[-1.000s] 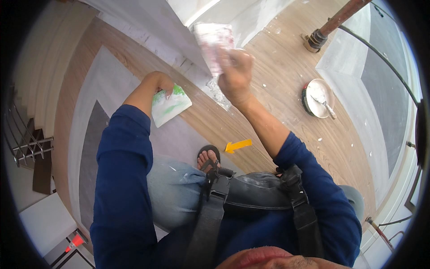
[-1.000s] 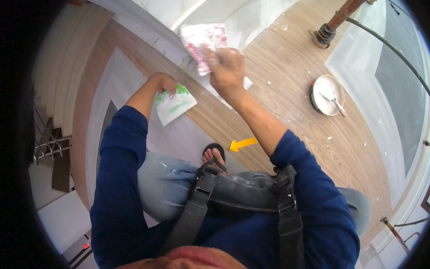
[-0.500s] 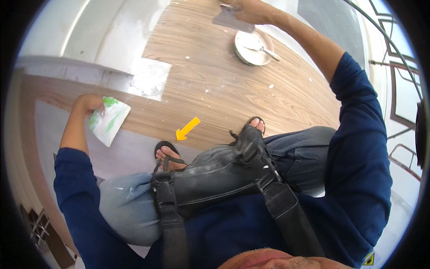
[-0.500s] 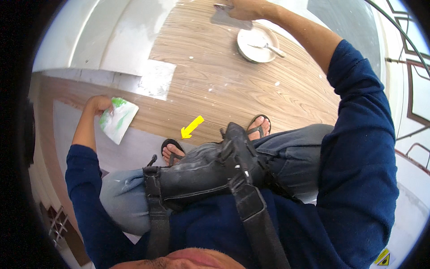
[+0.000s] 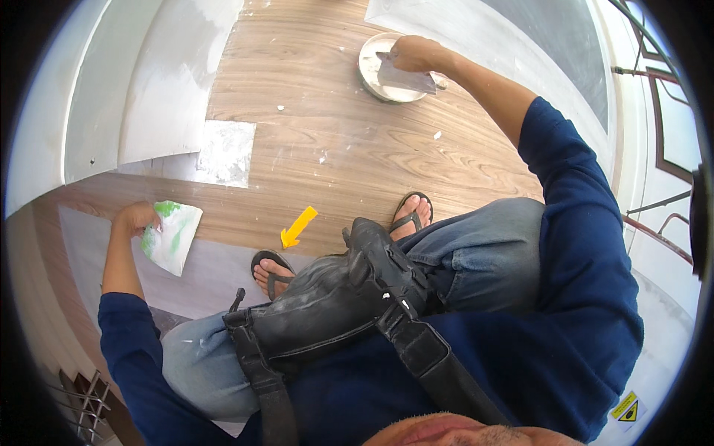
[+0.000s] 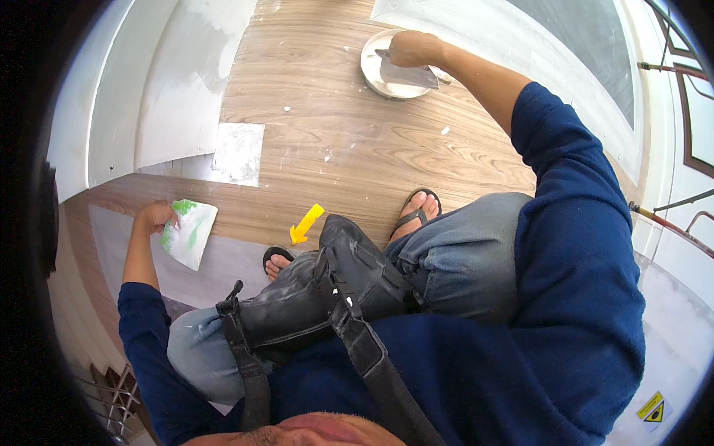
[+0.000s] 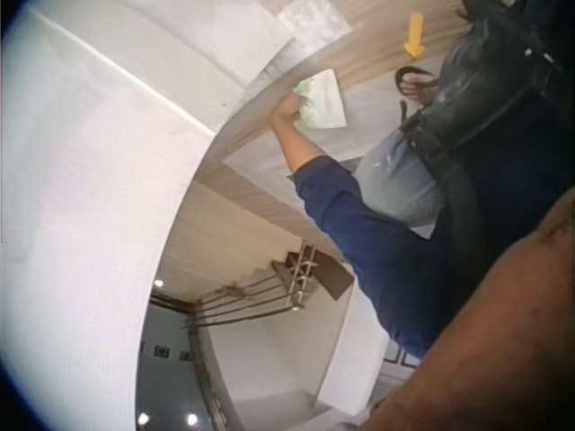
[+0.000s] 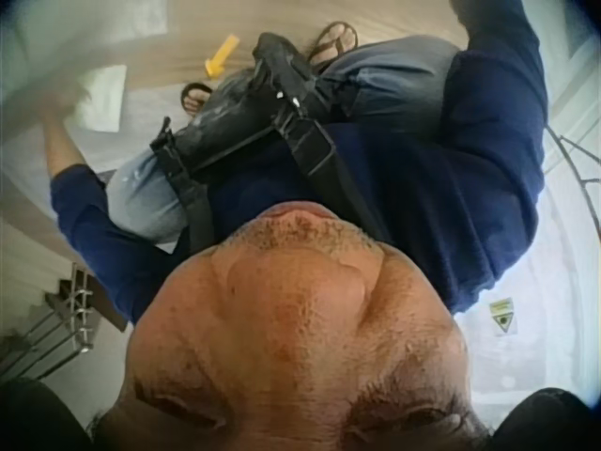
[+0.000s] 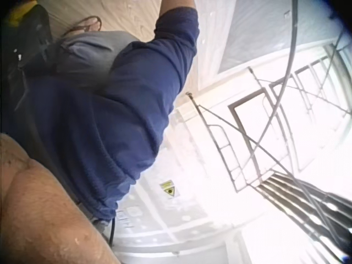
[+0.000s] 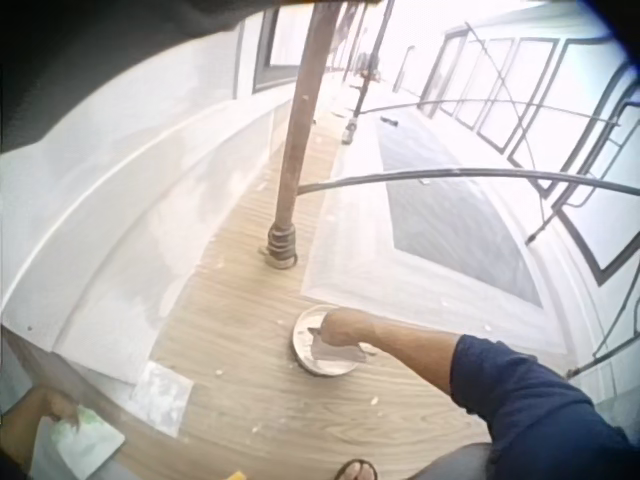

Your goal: The person applies white plaster to a curved wall section using a trowel and a hawk. They repeatedly scoop plaster from a container and smooth it onto the surface.

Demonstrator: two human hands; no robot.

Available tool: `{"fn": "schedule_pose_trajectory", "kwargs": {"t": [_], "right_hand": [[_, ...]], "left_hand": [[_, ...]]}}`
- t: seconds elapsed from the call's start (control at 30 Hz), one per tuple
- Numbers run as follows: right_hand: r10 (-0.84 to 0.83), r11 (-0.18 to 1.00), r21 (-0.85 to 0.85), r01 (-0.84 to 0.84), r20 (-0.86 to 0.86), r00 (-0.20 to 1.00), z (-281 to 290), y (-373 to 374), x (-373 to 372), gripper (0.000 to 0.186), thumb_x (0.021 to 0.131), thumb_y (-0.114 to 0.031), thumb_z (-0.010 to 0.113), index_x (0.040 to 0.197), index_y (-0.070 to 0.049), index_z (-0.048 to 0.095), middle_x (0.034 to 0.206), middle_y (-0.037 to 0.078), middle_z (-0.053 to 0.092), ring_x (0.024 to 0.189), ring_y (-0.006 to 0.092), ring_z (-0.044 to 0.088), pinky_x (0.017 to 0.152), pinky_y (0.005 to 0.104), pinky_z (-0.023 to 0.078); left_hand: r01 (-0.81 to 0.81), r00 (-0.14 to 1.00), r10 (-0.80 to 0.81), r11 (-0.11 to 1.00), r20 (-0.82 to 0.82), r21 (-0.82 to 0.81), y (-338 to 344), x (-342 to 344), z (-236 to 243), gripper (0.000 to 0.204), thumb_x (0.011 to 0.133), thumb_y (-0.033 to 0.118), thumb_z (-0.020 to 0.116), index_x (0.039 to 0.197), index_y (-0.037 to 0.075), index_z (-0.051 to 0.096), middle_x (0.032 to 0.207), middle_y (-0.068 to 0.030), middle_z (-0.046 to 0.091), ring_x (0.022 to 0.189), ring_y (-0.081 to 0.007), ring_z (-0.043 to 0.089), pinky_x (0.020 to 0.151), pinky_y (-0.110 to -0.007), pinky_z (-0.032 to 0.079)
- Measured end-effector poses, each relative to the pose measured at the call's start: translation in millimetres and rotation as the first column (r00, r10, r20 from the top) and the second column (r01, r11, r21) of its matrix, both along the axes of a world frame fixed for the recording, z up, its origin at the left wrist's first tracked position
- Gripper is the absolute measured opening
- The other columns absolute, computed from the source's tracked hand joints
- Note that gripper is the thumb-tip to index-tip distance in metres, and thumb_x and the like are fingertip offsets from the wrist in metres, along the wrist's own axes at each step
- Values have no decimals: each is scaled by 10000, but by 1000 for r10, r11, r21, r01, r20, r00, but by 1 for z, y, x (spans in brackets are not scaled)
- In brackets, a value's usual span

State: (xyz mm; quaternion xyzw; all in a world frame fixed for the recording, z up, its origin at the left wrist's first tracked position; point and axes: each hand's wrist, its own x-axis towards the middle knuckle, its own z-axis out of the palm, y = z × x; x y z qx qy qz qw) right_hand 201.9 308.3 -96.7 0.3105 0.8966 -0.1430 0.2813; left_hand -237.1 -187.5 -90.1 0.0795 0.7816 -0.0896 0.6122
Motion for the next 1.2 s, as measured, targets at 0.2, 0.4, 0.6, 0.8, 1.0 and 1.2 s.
{"fn": "schedule_pose_trajectory", "kwargs": {"t": [0.2,0.4,0.6,0.8,1.0,1.2], "right_hand": [[-142,975,-182,129,-64,988,-2,-3,-8,353,838,-175,540,1012,81,710,965,229,707,825,328,665,752,435,513],[-491,765,-482,427,-7,871,10,7,11,283,816,-158,566,981,50,663,860,144,652,754,220,599,696,384,466],[-758,466,-636,615,72,649,8,36,45,211,819,-158,570,965,-7,596,867,103,633,739,166,624,632,320,507],[-859,177,-942,284,-7,512,50,-20,-14,180,891,-67,526,1024,25,606,867,108,664,736,195,666,649,335,559],[53,924,-95,-371,-928,370,131,-168,-112,386,838,-44,680,1223,-60,663,1144,127,632,959,222,665,777,335,562],[534,694,597,-403,-802,-269,100,-222,-182,662,658,-5,712,1307,-127,664,995,72,565,844,230,599,699,348,515]], "left_hand": [[-7,1000,6,999,18,41,-13,-14,-10,372,726,-70,616,1094,-119,647,1095,-231,674,1001,-381,669,850,-534,551],[61,998,-60,997,-18,40,-3,-6,-4,387,719,-68,616,1099,-137,640,1111,-242,666,1017,-394,663,870,-541,543],[97,995,-97,995,-22,13,10,1,4,401,714,-73,611,1110,-136,631,1100,-239,666,1050,-394,647,899,-550,521],[392,914,-402,911,63,124,-34,-29,-31,389,762,153,690,1133,36,708,1114,-164,697,994,-292,670,863,-497,539],[83,996,-86,992,-20,-93,25,-10,-21,420,734,9,656,1151,-36,645,1134,-221,685,1050,-306,660,924,-427,511],[55,998,-53,997,24,-56,19,-9,-33,425,727,-46,628,1152,-36,631,1189,-227,669,1098,-328,646,960,-436,492]]}}
